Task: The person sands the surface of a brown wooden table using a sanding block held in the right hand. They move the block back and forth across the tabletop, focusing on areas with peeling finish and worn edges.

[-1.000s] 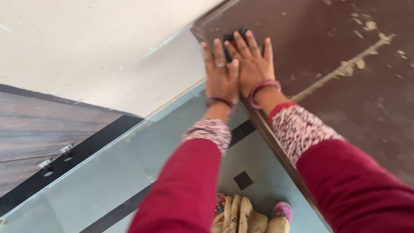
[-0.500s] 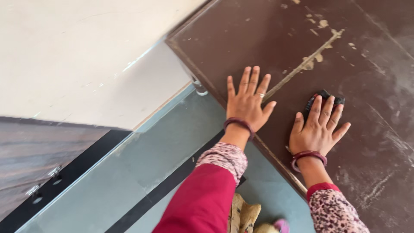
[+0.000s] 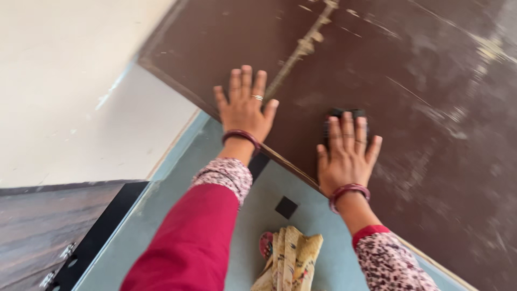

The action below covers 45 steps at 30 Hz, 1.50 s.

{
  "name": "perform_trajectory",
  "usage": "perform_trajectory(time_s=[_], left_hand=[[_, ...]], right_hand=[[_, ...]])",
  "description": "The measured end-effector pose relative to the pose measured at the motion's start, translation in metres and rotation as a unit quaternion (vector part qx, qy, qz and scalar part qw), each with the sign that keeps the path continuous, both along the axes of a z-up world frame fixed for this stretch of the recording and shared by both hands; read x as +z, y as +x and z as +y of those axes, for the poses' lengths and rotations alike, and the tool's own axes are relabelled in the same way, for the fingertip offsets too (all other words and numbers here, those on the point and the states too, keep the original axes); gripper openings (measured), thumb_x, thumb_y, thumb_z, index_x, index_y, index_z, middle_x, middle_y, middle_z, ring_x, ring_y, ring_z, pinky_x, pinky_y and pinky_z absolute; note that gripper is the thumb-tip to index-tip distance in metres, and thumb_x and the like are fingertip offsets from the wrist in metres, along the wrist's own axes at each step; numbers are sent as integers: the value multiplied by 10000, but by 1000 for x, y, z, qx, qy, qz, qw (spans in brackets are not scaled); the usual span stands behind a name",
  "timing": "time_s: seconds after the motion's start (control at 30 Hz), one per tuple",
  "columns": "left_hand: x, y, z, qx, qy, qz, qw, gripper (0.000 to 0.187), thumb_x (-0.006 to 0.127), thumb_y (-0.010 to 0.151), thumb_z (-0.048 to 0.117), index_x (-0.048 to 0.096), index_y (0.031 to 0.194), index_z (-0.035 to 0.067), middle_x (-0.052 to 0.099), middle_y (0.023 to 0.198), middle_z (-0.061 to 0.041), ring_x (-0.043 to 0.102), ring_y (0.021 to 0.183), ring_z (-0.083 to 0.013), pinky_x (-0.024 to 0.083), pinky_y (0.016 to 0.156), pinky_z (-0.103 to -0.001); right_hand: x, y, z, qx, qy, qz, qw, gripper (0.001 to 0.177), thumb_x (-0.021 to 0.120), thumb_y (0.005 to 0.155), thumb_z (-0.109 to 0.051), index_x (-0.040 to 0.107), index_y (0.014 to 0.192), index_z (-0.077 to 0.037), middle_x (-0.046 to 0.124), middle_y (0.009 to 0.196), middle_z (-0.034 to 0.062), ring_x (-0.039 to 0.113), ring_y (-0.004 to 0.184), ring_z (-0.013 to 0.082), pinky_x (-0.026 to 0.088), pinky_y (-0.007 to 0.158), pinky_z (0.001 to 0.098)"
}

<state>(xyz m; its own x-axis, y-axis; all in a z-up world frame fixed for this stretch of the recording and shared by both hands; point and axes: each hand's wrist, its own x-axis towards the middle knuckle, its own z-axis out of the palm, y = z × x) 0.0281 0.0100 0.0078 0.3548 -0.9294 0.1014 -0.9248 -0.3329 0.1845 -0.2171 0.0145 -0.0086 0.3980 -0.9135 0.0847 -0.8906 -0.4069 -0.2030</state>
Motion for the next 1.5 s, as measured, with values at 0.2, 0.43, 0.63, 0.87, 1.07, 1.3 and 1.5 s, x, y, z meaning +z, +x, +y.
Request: perform_trajectory(time_s=[0.2,0.43,0.63,0.87,1.07,1.3,1.5], left_hand=[[23,-100,4,61,129,62,988,678,521,989,440,369,1576,136,270,1688,-126,180,1588,-318,127,1249,-626],[-2,-267,30,-52,-58,94,992,657,495,990,371,357,1573,101,240,1686,-136,157,1578,-296,62,1247,-637],[-7,-270,43,-68,-27,36,997,620,463,1006,334,352,1575,115,235,1684,-129,166,1566,-296,80,1245,-604],[-4,-272,40,-66,-16,0,998,627,446,1003,339,339,1584,128,228,1683,-126,158,1559,-297,94,1240,-602],[-4,-268,36,-66,1,-21,998,638,441,1003,341,320,1590,122,206,1683,-124,137,1558,-305,93,1221,-624],[13,-363,42,-168,63,61,982,689,494,955,423,365,1578,158,272,1674,-98,169,1575,-299,123,1271,-573],[-8,-465,46,-212,-5,43,976,721,482,966,529,351,1568,155,241,1682,-119,156,1571,-277,79,1247,-605]], right_hand=[[20,-102,-2,-140,-7,-12,990,738,450,990,-494,299,1626,-151,175,1725,101,69,1591,312,-15,1220,623],[-4,-129,1,-106,-38,1,994,706,445,1028,-481,319,1632,-137,205,1715,118,87,1577,323,-10,1207,629],[-2,-215,78,-74,9,-5,997,726,450,999,-518,329,1613,-150,219,1706,106,118,1594,316,1,1236,613],[5,-355,103,-298,17,4,954,706,358,1057,-552,269,1643,-168,144,1749,77,39,1619,276,-62,1222,661],[-12,-329,88,-396,18,-9,918,798,382,1024,-606,242,1637,-114,93,1730,125,-14,1571,354,-82,1170,663],[-10,-267,93,-188,-5,-26,982,691,449,1055,-476,334,1650,-144,198,1742,100,79,1616,308,-35,1247,620],[-13,-397,109,-279,-5,-32,960,660,399,1042,-472,335,1630,-177,213,1735,73,98,1604,302,-32,1222,650]])
